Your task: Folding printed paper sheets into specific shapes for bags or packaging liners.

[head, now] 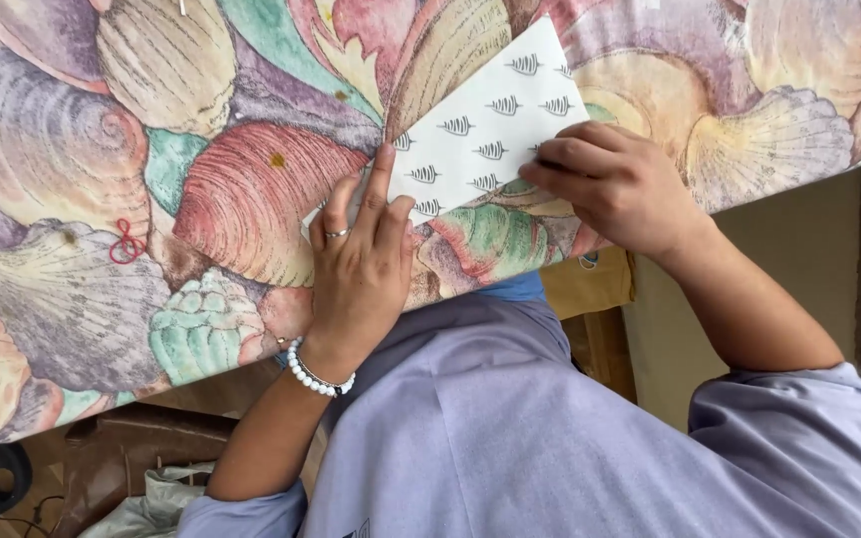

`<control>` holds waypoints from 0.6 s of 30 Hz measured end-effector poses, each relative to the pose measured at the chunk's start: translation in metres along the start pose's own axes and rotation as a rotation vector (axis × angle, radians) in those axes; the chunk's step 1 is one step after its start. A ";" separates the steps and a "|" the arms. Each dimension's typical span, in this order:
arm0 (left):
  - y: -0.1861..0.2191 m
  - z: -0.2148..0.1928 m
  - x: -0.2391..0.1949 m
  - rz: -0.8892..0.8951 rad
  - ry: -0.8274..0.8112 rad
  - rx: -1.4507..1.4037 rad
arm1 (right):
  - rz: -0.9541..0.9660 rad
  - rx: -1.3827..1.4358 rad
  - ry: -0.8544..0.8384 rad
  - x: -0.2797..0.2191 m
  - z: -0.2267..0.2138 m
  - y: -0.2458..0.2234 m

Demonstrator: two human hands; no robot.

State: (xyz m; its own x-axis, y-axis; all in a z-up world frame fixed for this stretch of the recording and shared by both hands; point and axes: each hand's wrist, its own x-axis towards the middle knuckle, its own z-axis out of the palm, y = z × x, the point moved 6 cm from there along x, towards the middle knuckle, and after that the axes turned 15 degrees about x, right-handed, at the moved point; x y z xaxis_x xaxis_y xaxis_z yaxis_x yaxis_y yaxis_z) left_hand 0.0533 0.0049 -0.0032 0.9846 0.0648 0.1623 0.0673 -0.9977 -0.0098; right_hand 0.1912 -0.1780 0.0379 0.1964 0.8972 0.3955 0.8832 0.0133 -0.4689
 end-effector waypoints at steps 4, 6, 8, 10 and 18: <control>0.001 0.001 -0.002 0.038 0.030 -0.007 | -0.004 -0.067 -0.018 -0.014 0.010 0.010; 0.000 0.000 -0.003 0.042 0.022 -0.001 | 0.000 -0.107 -0.037 -0.015 0.014 0.014; -0.002 0.000 -0.002 0.001 0.003 -0.018 | 0.014 -0.147 -0.084 -0.009 0.012 0.012; -0.002 -0.008 0.001 0.001 -0.021 -0.034 | 0.049 -0.261 -0.167 0.009 0.013 0.006; -0.001 -0.006 -0.001 -0.014 -0.032 0.026 | 0.205 -0.265 -0.388 0.062 0.053 0.028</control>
State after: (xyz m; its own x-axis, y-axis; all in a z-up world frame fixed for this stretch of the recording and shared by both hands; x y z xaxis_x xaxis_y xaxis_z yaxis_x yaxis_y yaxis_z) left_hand 0.0511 0.0054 0.0027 0.9882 0.0797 0.1309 0.0847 -0.9959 -0.0333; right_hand 0.2052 -0.0990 0.0077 0.2491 0.9680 -0.0296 0.9305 -0.2477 -0.2697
